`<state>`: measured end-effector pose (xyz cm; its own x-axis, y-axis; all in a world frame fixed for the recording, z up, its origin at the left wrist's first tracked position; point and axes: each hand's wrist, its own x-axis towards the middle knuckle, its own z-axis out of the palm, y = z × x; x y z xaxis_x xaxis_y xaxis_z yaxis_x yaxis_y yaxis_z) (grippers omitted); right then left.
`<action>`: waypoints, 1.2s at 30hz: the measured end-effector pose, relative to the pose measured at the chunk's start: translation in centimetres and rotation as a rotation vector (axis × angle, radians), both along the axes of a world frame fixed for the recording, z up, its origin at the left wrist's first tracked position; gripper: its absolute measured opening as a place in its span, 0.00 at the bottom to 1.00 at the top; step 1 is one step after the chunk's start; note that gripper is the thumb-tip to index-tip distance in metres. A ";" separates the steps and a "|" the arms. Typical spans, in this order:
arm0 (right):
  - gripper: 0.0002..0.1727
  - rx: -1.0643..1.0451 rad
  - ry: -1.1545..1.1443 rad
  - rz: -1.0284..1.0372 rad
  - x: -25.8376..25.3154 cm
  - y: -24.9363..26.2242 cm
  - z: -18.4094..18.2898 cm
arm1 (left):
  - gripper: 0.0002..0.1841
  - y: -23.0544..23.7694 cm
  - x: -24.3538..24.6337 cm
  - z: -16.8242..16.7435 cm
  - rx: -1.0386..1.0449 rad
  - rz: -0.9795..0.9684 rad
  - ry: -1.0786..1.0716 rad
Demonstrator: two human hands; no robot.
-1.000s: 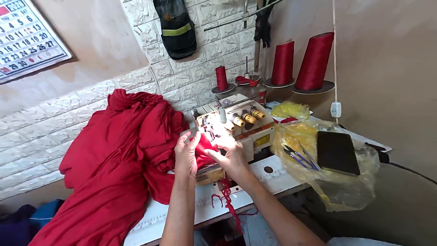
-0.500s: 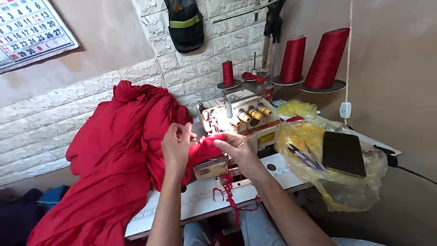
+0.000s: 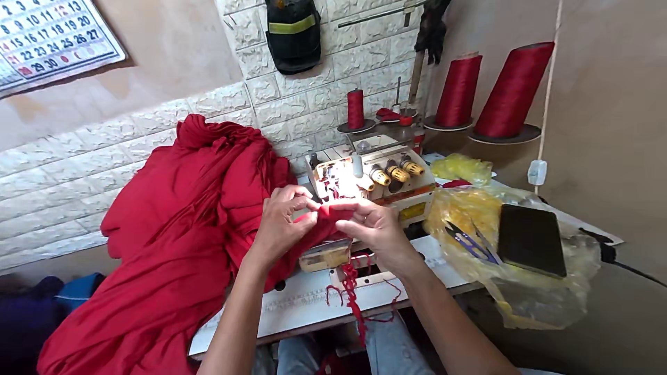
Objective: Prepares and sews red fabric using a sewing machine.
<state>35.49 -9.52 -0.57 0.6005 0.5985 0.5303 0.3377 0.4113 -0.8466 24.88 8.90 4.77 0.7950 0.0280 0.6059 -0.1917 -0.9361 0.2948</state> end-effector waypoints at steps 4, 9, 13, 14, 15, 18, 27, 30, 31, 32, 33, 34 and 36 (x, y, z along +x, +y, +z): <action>0.11 -0.325 -0.327 -0.062 0.1 1.1 1.2 | 0.13 -2.3 -0.7 1.1 0.044 -0.032 -0.009; 0.07 -0.034 0.098 0.078 0.0 0.9 0.9 | 0.26 -2.7 -5.0 2.1 -0.121 0.399 0.450; 0.16 0.067 0.296 -0.022 -0.6 0.4 -0.4 | 0.09 -1.5 -7.0 0.9 -0.101 0.465 0.342; 0.17 0.086 0.339 -0.038 -0.7 0.4 -0.7 | 0.08 -0.9 -7.3 0.3 -0.047 0.463 0.242; 0.17 0.108 0.382 -0.045 -0.9 0.3 -1.0 | 0.07 -0.3 -7.4 -0.2 0.009 0.472 0.167; 0.13 0.218 0.421 -0.027 -0.9 0.2 -2.1 | 0.07 0.6 -7.5 -0.2 0.101 0.626 0.239; 0.09 0.289 0.314 -0.012 0.1 0.5 -2.4 | 0.16 -1.9 -0.4 0.7 0.221 0.003 0.297; 0.10 0.291 0.338 -0.014 0.3 0.4 -2.3 | 0.16 -1.0 1.5 0.6 0.404 -0.020 0.307; 0.10 0.293 0.347 -0.006 0.4 0.3 -2.2 | 0.18 -0.4 1.7 0.8 0.401 -0.032 0.324; 0.10 0.290 0.346 0.001 0.4 0.3 -2.2 | 0.20 0.1 1.7 1.1 0.372 -0.050 0.356; 0.10 0.290 0.341 0.011 0.5 0.3 -2.1 | 0.21 0.4 1.6 1.5 0.328 -0.069 0.386; 0.10 0.290 0.332 0.023 0.6 0.3 -2.1 | 0.21 0.6 1.3 1.9 0.286 -0.082 0.406; 0.10 0.281 0.317 0.044 0.5 0.4 -2.0 | 0.18 0.7 0.7 2.5 0.226 -0.092 0.434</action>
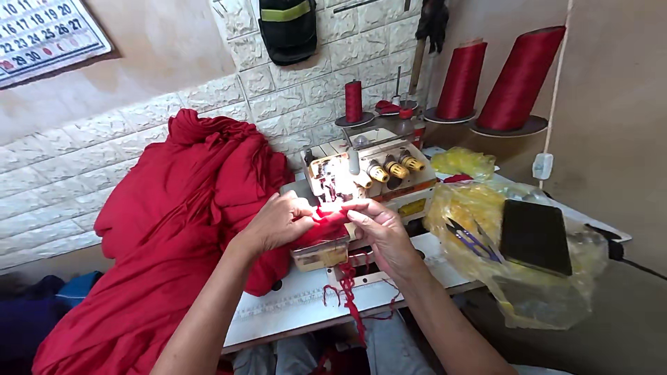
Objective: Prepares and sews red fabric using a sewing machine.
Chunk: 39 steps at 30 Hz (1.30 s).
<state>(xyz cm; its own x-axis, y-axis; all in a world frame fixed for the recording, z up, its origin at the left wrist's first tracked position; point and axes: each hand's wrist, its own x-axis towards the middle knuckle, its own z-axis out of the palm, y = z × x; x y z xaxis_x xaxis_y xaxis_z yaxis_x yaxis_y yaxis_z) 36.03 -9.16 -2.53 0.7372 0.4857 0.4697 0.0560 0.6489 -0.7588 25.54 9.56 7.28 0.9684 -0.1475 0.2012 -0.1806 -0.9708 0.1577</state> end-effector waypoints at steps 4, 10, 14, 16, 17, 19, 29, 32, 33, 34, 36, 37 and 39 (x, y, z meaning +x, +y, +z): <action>0.10 -0.022 -0.046 0.021 -0.2 0.0 0.6 | 0.14 0.0 -0.9 0.1 -0.081 -0.033 -0.053; 0.11 -0.117 -0.134 0.030 -0.5 -0.1 1.8 | 0.11 -0.1 -1.6 -0.1 -0.182 -0.071 -0.063; 0.12 -0.148 -0.168 0.010 -0.4 -0.1 2.1 | 0.11 -0.4 -2.0 0.1 -0.254 -0.076 -0.051; 0.11 -0.156 -0.173 0.003 -0.4 0.0 2.1 | 0.11 -0.3 -2.2 0.0 -0.263 -0.083 -0.058; 0.11 -0.157 -0.168 0.000 -0.4 0.0 2.1 | 0.10 -0.2 -2.2 0.0 -0.260 -0.094 -0.068; 0.10 -0.163 -0.174 -0.018 -0.3 -0.2 2.0 | 0.09 -0.2 -2.0 0.0 -0.235 -0.137 -0.096; 0.16 -0.168 -0.341 -0.026 1.0 0.6 1.2 | 0.07 -2.1 -0.5 0.6 -0.084 -0.232 -0.142; 0.18 -0.151 -0.324 0.018 1.4 0.5 1.3 | 0.08 -2.5 -0.5 1.2 -0.006 -0.210 -0.109; 0.19 -0.149 -0.319 0.030 1.5 0.5 1.3 | 0.08 -2.5 -0.5 1.2 0.028 -0.205 -0.108; 0.20 -0.147 -0.313 0.042 1.5 0.5 1.4 | 0.09 -2.6 -0.6 1.2 0.048 -0.196 -0.100; 0.20 -0.147 -0.308 0.063 1.6 0.3 1.6 | 0.09 -2.7 -0.6 1.2 0.031 -0.186 -0.083; 0.21 -0.146 -0.308 0.072 1.6 0.2 1.6 | 0.09 -2.8 -0.6 1.2 0.004 -0.184 -0.072; 0.21 -0.149 -0.300 0.083 1.7 0.1 1.8 | 0.08 -3.0 -0.7 1.3 -0.080 -0.183 -0.041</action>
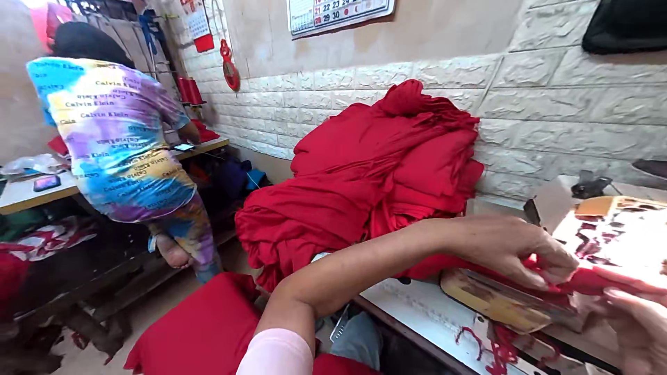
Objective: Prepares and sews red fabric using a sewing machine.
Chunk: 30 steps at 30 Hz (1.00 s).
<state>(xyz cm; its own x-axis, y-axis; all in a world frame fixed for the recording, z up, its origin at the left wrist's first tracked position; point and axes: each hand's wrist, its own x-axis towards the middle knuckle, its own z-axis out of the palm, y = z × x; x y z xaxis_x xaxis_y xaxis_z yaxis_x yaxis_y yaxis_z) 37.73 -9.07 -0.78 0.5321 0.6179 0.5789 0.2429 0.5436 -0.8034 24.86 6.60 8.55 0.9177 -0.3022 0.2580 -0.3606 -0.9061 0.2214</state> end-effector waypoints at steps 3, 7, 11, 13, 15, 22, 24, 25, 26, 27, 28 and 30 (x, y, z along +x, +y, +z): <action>0.21 0.010 0.010 0.009 0.1 -0.2 0.1 | 0.09 0.0 0.2 -0.1 -0.011 -0.009 0.024; 0.20 0.020 0.024 0.023 -0.1 -0.2 0.2 | 0.09 0.4 0.5 -0.3 0.016 -0.019 -0.014; 0.20 0.016 0.017 0.021 -0.1 -0.2 0.2 | 0.07 0.4 0.2 -0.4 -0.027 -0.027 -0.039; 0.20 0.003 0.014 0.018 -0.2 -0.2 0.3 | 0.07 0.3 0.0 -0.4 -0.046 -0.018 -0.045; 0.19 -0.023 0.004 0.016 -0.3 -0.2 0.5 | 0.06 0.3 -0.2 -0.4 -0.073 -0.014 -0.043; 0.15 -0.256 -0.336 0.095 -0.7 -0.5 0.8 | 0.07 -0.4 -0.7 0.2 -0.093 -0.069 -0.111; 0.09 -0.282 -0.463 0.042 -1.2 -0.2 0.7 | 0.12 -0.9 -0.4 0.3 -0.143 -0.050 -0.137; 0.10 -0.267 -0.518 0.004 -1.4 -0.1 0.6 | 0.19 -1.1 -0.4 0.3 -0.183 -0.031 -0.126; 0.10 -0.247 -0.575 -0.050 -1.6 -0.1 0.6 | 0.26 -1.1 -0.3 0.2 -0.211 -0.009 -0.102; 0.11 -0.229 -0.624 -0.125 -1.8 -0.1 0.5 | 0.33 -1.1 -0.1 0.0 -0.216 0.020 -0.069; 0.12 -0.213 -0.657 -0.203 -2.2 -0.2 0.5 | 0.38 -1.1 0.2 -0.3 -0.210 0.056 -0.008; 0.13 -0.224 -0.656 -0.303 -3.0 -0.7 0.7 | 0.34 -1.2 0.8 -0.7 -0.171 0.135 0.092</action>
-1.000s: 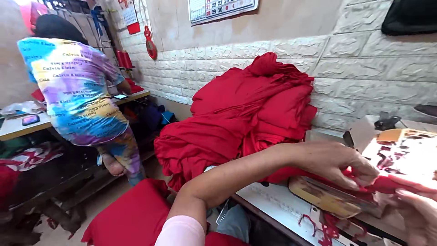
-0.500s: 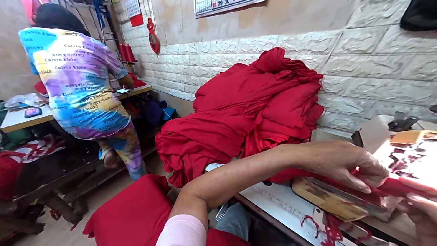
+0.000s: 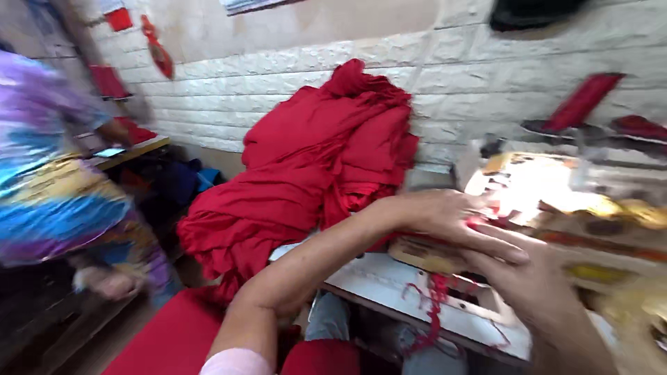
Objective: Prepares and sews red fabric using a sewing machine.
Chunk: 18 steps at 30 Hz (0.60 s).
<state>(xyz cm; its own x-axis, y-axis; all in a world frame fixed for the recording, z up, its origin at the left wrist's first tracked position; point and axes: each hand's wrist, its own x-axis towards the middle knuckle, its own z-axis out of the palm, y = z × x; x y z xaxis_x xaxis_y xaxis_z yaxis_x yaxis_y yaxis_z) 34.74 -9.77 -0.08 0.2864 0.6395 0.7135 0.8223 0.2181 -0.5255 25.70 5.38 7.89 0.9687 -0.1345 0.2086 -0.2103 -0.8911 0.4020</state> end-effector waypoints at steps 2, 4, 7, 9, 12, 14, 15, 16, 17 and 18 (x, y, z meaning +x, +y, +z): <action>0.12 -0.033 0.061 -0.070 -0.5 -0.3 0.1 | 0.26 0.6 1.0 -0.6 0.141 0.028 -0.002; 0.11 -0.037 0.094 -0.148 -0.2 -0.2 -0.3 | 0.28 1.7 1.6 -0.7 0.271 -0.007 -0.057; 0.09 -0.036 0.074 -0.247 1.0 0.2 -1.4 | 0.25 2.6 1.2 0.3 0.269 -0.067 -0.038; 0.10 -0.014 0.125 -0.266 1.6 0.7 -2.1 | 0.20 2.8 0.6 1.1 0.225 -0.055 0.010; 0.09 0.049 0.214 -0.244 1.4 1.2 -2.5 | 0.12 2.3 -0.5 1.9 0.288 0.044 -0.014; 0.09 0.089 0.244 -0.248 1.2 1.6 -2.6 | 0.10 2.2 -1.0 2.0 0.315 0.105 -0.058; 0.09 0.104 0.260 -0.251 1.1 1.7 -2.6 | 0.10 2.2 -1.1 2.0 0.308 0.127 -0.069; 0.09 0.124 0.278 -0.254 1.1 1.9 -2.6 | 0.11 2.2 -1.2 1.9 0.297 0.141 -0.076; 0.08 0.139 0.302 -0.254 1.0 2.1 -2.6 | 0.13 2.3 -1.2 1.8 0.292 0.145 -0.090; 0.08 0.155 0.330 -0.251 1.1 2.3 -2.6 | 0.14 2.4 -1.3 1.6 0.289 0.144 -0.106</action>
<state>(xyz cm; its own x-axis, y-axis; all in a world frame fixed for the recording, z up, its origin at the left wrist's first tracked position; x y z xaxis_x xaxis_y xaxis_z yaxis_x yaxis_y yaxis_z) 35.80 -7.48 -2.72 0.6478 0.4137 0.6397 0.6537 0.1294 -0.7456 24.40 7.82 9.53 0.9570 -0.0662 0.2824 -0.1013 -0.9886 0.1113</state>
